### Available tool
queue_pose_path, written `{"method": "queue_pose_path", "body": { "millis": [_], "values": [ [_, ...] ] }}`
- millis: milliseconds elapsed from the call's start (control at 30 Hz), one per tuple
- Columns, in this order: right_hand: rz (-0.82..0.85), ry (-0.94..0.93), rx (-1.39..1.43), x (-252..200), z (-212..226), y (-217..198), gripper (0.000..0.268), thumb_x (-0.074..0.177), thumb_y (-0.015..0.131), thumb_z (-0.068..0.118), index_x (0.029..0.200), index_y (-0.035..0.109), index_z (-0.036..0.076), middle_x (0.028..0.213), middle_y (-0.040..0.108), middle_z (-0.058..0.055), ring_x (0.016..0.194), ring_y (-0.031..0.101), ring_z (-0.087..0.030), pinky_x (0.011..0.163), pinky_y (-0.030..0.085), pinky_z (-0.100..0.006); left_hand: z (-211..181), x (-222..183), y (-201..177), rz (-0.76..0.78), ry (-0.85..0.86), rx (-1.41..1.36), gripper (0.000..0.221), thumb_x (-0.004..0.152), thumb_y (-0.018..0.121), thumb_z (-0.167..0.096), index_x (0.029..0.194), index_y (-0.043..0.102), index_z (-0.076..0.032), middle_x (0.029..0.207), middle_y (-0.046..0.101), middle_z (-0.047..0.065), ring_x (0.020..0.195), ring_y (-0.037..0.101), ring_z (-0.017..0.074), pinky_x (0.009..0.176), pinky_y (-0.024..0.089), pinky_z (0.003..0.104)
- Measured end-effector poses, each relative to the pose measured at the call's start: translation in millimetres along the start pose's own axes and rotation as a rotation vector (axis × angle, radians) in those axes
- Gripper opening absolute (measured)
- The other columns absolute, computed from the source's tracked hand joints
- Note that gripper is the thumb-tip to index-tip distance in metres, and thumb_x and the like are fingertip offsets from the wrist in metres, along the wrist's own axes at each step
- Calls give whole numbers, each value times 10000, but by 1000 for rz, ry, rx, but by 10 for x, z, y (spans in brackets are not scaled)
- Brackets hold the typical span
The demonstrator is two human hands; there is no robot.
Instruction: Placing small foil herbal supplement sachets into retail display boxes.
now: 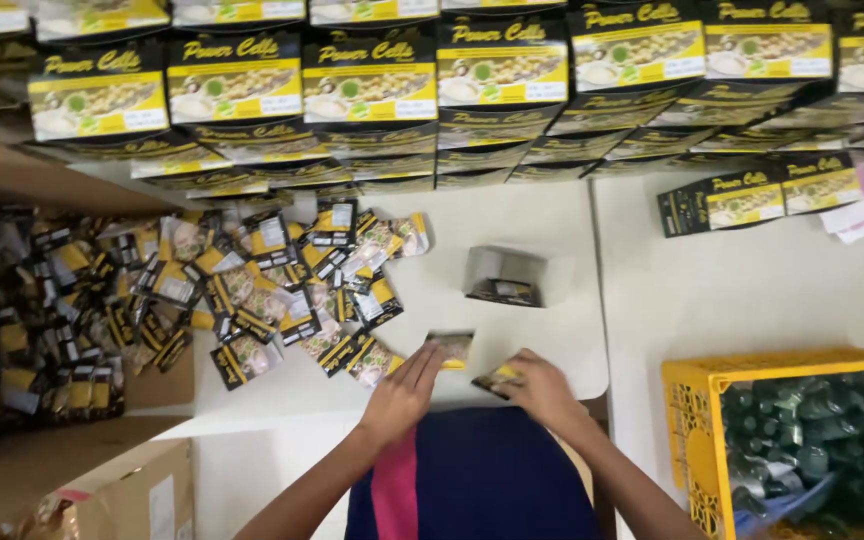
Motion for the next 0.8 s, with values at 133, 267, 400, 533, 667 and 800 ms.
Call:
{"method": "queue_pose_path", "body": {
  "millis": [133, 267, 400, 533, 667, 800],
  "values": [
    [-235, 55, 325, -371, 288, -1054, 321, 861, 606, 34, 1123, 781, 99, 1004, 812, -67, 764, 711, -246, 663, 578, -349, -446, 766, -1048, -188, 53, -129, 524, 888, 550, 3, 1410, 540, 44, 1462, 578, 213, 1302, 632, 326, 1061, 534, 397],
    [-501, 43, 93, -273, 718, -1666, 399, 960, 625, 73, 1355, 678, 99, 1072, 752, -211, 901, 708, -365, 757, 552, -424, -423, 1443, -616, -157, 115, 83, 445, 918, 584, -115, 1332, 612, 45, 1361, 627, 189, 1270, 558, 325, 1068, 434, 454],
    [-459, -395, -296, 480, 560, -1132, 485, 841, 556, -33, 1309, 641, 62, 1216, 722, -197, 944, 710, -405, 805, 581, -478, -203, 1780, 85, 89, 42, 441, 366, 841, 598, -195, 1120, 705, 17, 1355, 623, 194, 1316, 485, 343, 1026, 380, 454],
    [-260, -260, -372, 1007, 411, -871, 435, 841, 558, -15, 1253, 685, 39, 1139, 727, -208, 936, 716, -402, 776, 579, -491, -133, 1733, 482, 85, 47, 449, 313, 862, 592, -221, 1025, 756, -9, 1329, 643, 198, 1339, 471, 363, 1059, 335, 487],
    [61, -77, -699, 1456, -30, -549, 209, 952, 598, 173, 972, 773, 60, 1056, 760, -194, 989, 743, -350, 838, 607, -456, -248, 1771, 761, 261, 204, 595, 293, 907, 578, -234, 1001, 814, -87, 1132, 746, 122, 1311, 503, 364, 1143, 236, 521],
    [162, -63, -700, 1700, -190, -375, 178, 904, 621, 140, 949, 776, 65, 1064, 749, -188, 1008, 729, -355, 838, 597, -480, -281, 1766, 922, 401, 252, 713, 265, 941, 581, -236, 979, 834, -168, 977, 792, 25, 1259, 560, 345, 1157, 174, 568]
  ]
}}
Point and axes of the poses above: each hand's wrist, its own x-axis towards the middle knuckle, its own y-axis out of the palm, z = x × y, the point moved 6 cm from there along x, towards the middle knuckle
